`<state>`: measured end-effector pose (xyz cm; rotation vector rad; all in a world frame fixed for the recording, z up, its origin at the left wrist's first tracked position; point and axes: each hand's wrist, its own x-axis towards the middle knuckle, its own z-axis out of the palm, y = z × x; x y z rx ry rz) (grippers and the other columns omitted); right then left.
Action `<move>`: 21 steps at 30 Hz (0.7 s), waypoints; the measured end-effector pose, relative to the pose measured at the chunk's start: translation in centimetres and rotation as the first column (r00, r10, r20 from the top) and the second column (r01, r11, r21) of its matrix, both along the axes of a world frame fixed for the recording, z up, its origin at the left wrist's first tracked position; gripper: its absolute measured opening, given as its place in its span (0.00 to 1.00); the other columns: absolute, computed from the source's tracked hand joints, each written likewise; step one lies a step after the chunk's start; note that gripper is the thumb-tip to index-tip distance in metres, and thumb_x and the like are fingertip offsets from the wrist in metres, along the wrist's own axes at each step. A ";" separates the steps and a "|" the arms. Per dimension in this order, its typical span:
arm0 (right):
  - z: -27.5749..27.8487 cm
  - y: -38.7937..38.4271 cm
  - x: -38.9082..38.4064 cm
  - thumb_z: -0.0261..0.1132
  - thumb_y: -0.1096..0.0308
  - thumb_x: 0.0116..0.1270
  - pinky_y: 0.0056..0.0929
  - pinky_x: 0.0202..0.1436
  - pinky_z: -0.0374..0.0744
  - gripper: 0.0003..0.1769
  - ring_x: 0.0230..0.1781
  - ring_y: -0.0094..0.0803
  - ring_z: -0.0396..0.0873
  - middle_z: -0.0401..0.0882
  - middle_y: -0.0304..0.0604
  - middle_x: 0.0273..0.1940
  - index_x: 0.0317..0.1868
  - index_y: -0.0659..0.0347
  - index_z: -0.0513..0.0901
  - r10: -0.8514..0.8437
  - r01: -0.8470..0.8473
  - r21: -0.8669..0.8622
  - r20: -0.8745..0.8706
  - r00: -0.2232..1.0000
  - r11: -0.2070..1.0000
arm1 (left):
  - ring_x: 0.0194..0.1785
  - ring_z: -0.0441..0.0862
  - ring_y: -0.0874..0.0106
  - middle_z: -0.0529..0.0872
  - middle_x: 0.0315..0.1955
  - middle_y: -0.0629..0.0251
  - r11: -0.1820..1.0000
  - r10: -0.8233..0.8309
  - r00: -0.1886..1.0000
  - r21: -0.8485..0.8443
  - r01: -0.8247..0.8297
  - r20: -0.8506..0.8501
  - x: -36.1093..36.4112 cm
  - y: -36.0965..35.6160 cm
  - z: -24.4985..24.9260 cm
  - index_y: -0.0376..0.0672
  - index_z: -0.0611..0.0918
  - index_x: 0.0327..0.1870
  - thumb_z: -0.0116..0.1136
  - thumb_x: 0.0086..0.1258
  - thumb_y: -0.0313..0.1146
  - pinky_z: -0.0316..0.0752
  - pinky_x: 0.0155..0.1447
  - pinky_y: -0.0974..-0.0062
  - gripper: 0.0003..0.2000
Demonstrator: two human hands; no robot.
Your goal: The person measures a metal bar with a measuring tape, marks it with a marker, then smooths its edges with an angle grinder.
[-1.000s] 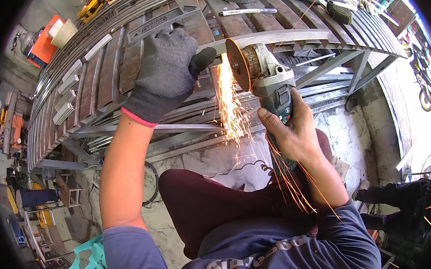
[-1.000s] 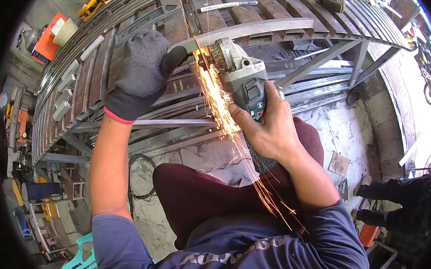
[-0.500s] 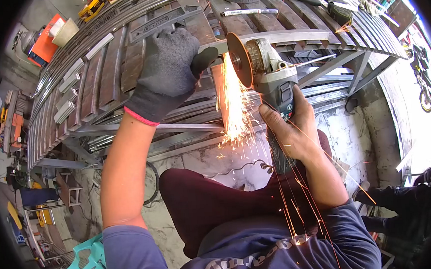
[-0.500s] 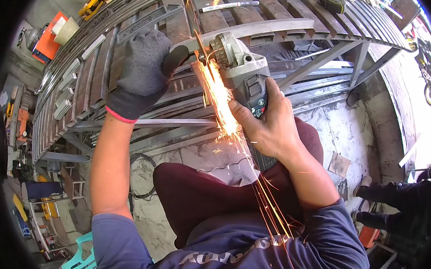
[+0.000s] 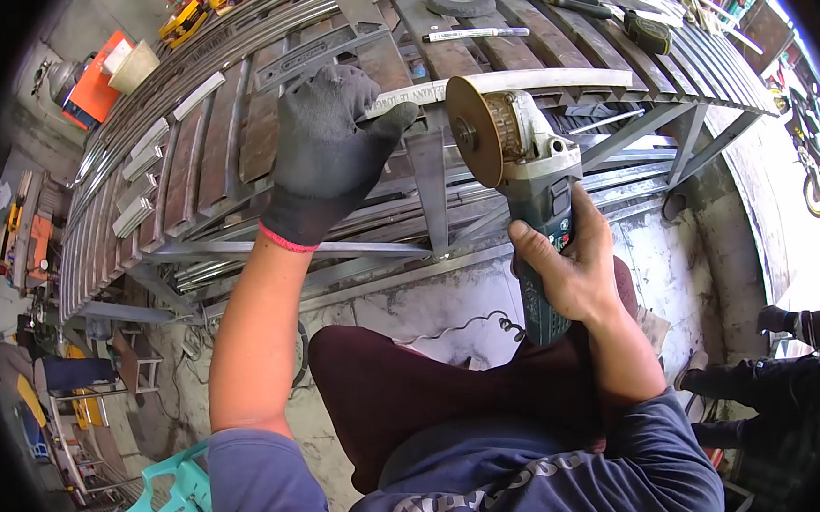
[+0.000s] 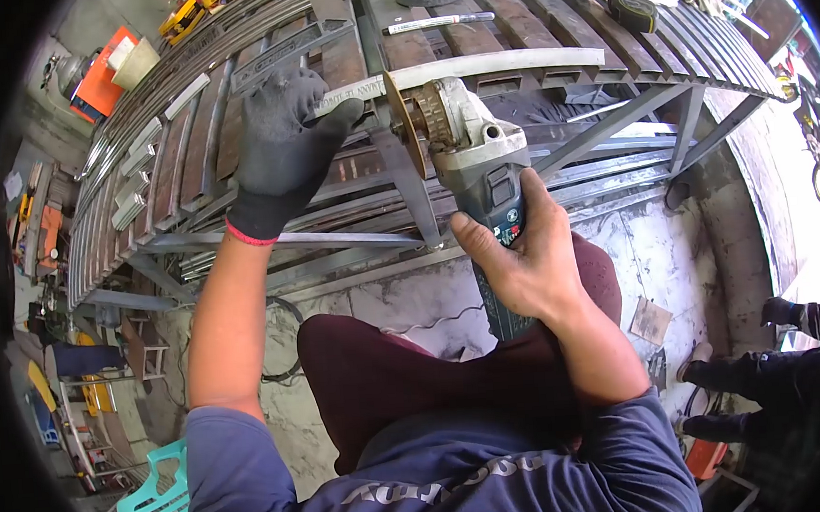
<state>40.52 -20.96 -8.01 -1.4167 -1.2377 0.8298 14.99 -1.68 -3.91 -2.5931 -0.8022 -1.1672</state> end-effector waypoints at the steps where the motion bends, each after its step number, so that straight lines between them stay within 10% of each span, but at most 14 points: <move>1: -0.2 0.0 0.0 0.83 0.57 0.75 0.39 0.65 0.86 0.36 0.55 0.35 0.89 0.94 0.58 0.53 0.66 0.81 0.81 -0.004 0.004 -0.004 0.010 1.000 1.000 | 0.40 0.84 0.50 0.84 0.36 0.56 0.999 -0.026 1.000 0.032 0.026 0.010 0.1 0.0 0.2 0.43 0.84 0.37 0.76 0.78 0.44 0.75 0.47 0.48 0.15; 6: -0.3 -0.2 0.0 0.83 0.58 0.75 0.41 0.64 0.86 0.34 0.54 0.39 0.91 0.95 0.60 0.52 0.65 0.79 0.81 -0.017 0.018 -0.005 0.043 0.999 1.000 | 0.35 0.82 0.48 0.82 0.30 0.55 0.996 0.009 1.000 0.092 -0.006 -0.030 0.1 -0.5 0.2 0.42 0.83 0.33 0.74 0.79 0.46 0.75 0.43 0.48 0.19; 12: 0.8 -0.1 -0.2 0.83 0.59 0.74 0.44 0.64 0.86 0.33 0.54 0.44 0.92 0.94 0.62 0.52 0.65 0.77 0.82 -0.008 0.002 0.043 0.141 0.990 0.999 | 0.31 0.80 0.47 0.79 0.23 0.52 0.934 -0.059 0.997 -0.352 0.070 0.042 0.5 -0.9 2.0 0.39 0.82 0.26 0.61 0.88 0.61 0.73 0.39 0.51 0.33; 21: -0.4 0.2 0.1 0.83 0.54 0.74 0.50 0.65 0.85 0.37 0.57 0.57 0.92 0.91 0.68 0.54 0.66 0.79 0.82 -0.025 0.017 0.046 0.196 0.980 0.999 | 0.32 0.81 0.48 0.80 0.25 0.53 0.976 -0.123 0.990 -0.171 0.132 0.066 0.5 0.0 0.9 0.40 0.85 0.28 0.63 0.89 0.59 0.74 0.40 0.52 0.31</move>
